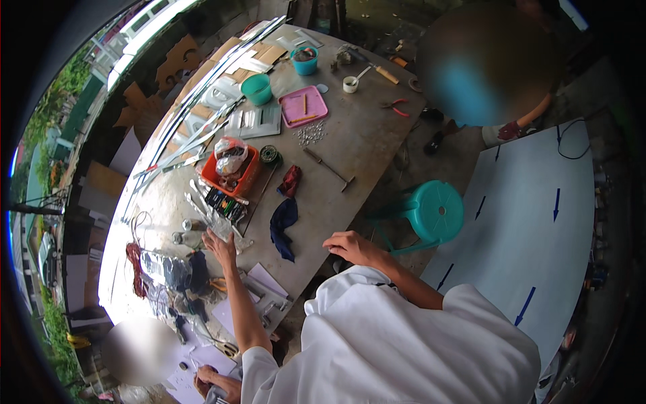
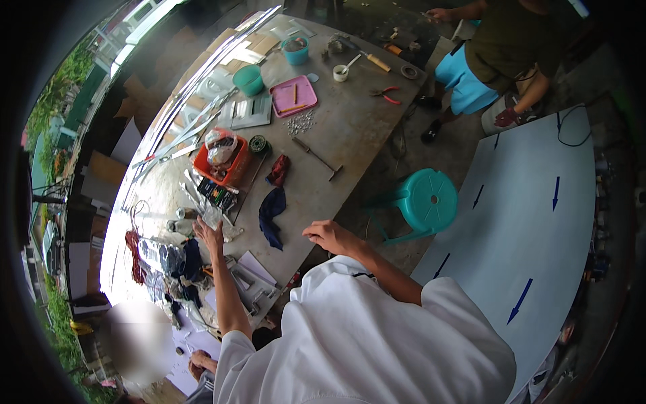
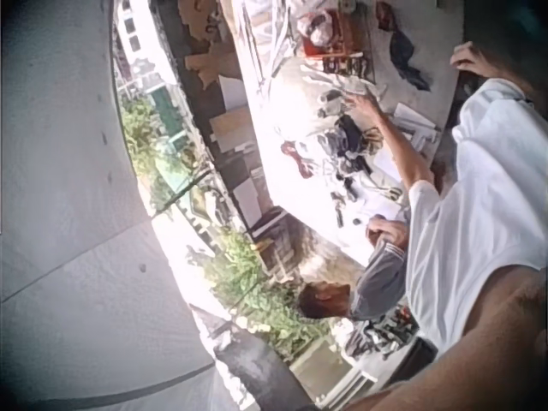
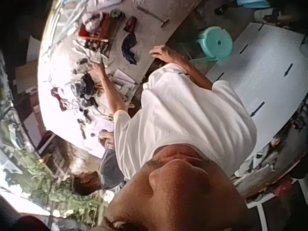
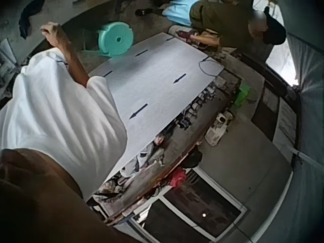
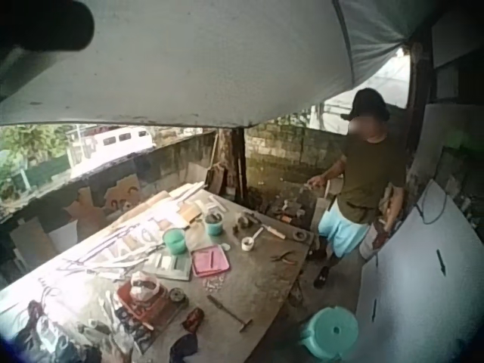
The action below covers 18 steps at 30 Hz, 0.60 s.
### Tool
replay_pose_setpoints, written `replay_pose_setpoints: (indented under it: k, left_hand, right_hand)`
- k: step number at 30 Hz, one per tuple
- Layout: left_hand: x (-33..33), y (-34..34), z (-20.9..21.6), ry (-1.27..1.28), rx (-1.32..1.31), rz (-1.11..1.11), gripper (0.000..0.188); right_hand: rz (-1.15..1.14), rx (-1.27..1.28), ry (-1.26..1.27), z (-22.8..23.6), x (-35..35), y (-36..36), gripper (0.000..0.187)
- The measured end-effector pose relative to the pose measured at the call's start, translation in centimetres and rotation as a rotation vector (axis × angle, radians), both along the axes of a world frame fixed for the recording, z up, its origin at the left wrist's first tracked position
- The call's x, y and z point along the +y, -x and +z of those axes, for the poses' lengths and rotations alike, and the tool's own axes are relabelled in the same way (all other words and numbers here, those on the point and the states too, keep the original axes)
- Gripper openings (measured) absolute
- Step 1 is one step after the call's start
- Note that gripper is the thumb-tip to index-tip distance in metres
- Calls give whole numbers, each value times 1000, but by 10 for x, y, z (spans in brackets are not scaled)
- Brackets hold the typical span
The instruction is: The user is assembling a metal letter 'A' by attaching bolts and adjusting components using tools.
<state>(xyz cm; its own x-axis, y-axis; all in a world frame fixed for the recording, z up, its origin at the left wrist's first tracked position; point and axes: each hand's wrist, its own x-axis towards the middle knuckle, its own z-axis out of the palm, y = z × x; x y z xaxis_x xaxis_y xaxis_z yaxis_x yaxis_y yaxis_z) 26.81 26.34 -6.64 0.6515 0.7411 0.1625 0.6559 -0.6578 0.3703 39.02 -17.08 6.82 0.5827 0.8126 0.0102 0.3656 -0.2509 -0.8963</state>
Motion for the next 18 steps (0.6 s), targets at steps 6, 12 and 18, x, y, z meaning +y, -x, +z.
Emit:
replay_pose_setpoints:
  k: [6, 12, 18]
  left_hand:
    - [-8, -3, -78, 309, 163, -83, 48]
    - [-32, -3, -110, 349, 292, -170, 40]
    - [-8, -32, -51, 417, 571, -168, 47]
  right_hand:
    - [-136, 33, 70, 0, -33, 8, 19]
    - [-204, 50, 85, 3, -39, 10, 19]
    - [-152, 39, 67, 6, -16, 2, 21]
